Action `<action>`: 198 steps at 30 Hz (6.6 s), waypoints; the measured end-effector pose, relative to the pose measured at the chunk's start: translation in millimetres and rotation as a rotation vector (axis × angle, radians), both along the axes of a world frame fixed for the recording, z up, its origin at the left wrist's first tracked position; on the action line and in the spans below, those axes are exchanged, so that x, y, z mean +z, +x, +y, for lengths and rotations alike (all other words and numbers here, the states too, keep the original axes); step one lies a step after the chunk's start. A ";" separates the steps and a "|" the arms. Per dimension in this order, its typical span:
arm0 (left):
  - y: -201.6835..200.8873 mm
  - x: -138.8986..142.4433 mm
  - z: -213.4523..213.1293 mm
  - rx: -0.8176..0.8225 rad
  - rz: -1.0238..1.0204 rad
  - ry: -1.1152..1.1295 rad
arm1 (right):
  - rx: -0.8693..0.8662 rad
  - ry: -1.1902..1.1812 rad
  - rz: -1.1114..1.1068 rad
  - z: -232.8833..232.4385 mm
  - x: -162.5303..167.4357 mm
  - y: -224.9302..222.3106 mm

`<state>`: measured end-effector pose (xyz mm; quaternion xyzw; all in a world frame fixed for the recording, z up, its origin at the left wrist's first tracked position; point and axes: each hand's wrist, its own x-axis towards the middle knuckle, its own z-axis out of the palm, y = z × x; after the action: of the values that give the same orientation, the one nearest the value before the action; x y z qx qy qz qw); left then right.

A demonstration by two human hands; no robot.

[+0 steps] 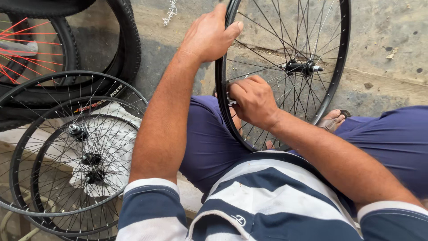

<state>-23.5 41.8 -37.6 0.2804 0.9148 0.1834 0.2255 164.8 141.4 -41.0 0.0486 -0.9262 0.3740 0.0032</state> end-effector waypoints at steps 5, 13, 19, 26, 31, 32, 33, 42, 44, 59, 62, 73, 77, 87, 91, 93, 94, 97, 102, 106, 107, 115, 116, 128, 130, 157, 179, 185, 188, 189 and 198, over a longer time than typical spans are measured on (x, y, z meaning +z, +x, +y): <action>-1.8 -3.3 0.6 -0.019 0.043 0.044 | 0.339 -0.446 -0.312 32.5 -25.9 -17.5; -3.0 -4.8 2.0 -0.030 0.022 0.018 | -0.037 0.021 0.083 -5.3 -25.9 -1.0; -0.6 2.1 0.1 -0.010 0.053 0.070 | 0.322 -0.621 -0.708 27.2 -22.2 -25.5; -11.8 0.3 11.2 0.099 0.022 0.345 | 0.104 -0.327 -0.058 7.3 -22.3 7.4; -18.6 -3.0 13.8 0.005 0.176 0.436 | 0.234 -0.350 -0.066 16.6 -29.4 5.1; -19.2 -2.5 11.3 -0.037 0.238 0.448 | 0.252 -0.337 -0.185 20.1 -31.2 3.3; -18.9 -0.1 7.9 -0.026 0.132 0.407 | 0.271 -0.322 -0.306 22.2 -32.7 2.7; 3.4 29.9 -1.9 0.039 -0.280 0.137 | 0.256 -0.274 0.079 39.1 -13.4 44.3; 4.3 31.6 -2.1 0.033 -0.303 0.163 | 0.142 -0.273 0.205 39.9 -10.3 43.5; 6.4 26.7 -5.8 -0.020 -0.236 0.139 | 0.019 -0.743 -0.112 29.8 -40.0 23.1; 5.8 23.5 -5.6 -0.007 -0.217 0.097 | 0.033 -0.670 -0.167 27.1 -37.6 21.3; -0.4 9.3 -6.1 -0.068 -0.059 0.072 | 0.379 -0.778 -0.351 24.2 -4.0 -14.9; 3.3 19.8 -3.0 -0.034 -0.143 0.047 | 0.023 -0.293 -0.229 5.4 -27.2 4.5; 3.1 15.9 -0.7 -0.108 -0.061 0.131 | 0.257 -0.752 -0.472 42.2 -42.2 -3.9; 1.8 10.4 -0.6 -0.026 -0.151 0.034 | -0.033 -0.641 -0.347 16.6 -37.4 9.3; 1.7 10.3 -0.4 -0.013 -0.172 0.016 | -0.037 -0.139 -0.002 -4.3 -34.0 19.5; 2.0 10.9 -0.1 -0.002 -0.197 -0.001 | -0.038 0.110 0.170 -8.4 -32.2 21.2; 2.9 15.1 0.8 -0.106 -0.006 0.098 | -0.004 0.024 -0.146 3.1 -27.3 13.5; 8.4 22.0 3.1 0.059 -0.264 0.039 | 0.276 -0.627 -0.392 43.5 -23.7 -8.4; 8.7 18.2 4.0 0.033 -0.220 0.015 | -0.009 -0.290 -0.223 10.8 -23.6 7.6; 7.4 16.0 4.3 0.021 -0.204 0.005 | -0.040 -0.211 -0.174 1.3 -23.8 11.1; 5.7 11.4 1.4 -0.004 -0.159 0.073 | 0.224 -0.685 -0.840 38.7 -27.4 -18.3; 6.6 13.3 1.6 -0.008 -0.150 0.086 | 0.216 -0.645 -0.722 40.9 -28.6 -17.2; 2.5 1.1 4.2 0.067 -0.083 0.076 | 0.138 -0.014 0.152 10.2 -31.7 24.6; -0.5 -3.2 6.3 0.110 -0.133 0.072 | 0.169 -0.235 -0.064 27.7 -18.8 14.5; -0.2 16.2 13.4 0.221 -0.336 0.110 | 0.205 -0.077 -0.454 20.5 -27.7 -7.2; 0.3 2.8 -2.0 0.005 -0.056 0.100 | 0.348 -0.190 -0.133 40.2 -16.0 49.4; 3.9 6.1 -6.7 -0.002 -0.086 0.097 | 0.207 -0.163 0.226 36.9 -14.1 33.6; 6.4 7.9 -6.2 -0.022 -0.053 0.124 | 0.197 -0.283 0.011 23.8 -26.2 23.1; 6.7 7.9 -6.1 0.021 -0.113 0.084 | 0.152 -0.306 -0.076 20.8 -29.3 20.5; 7.8 -3.1 -6.2 -0.055 0.005 0.111 | 0.075 -0.283 -0.175 13.2 -19.9 28.1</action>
<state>-15.7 35.6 -40.7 0.3180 0.8957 0.2270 0.2123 192.9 154.6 -60.9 0.0494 -0.8586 0.5031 -0.0845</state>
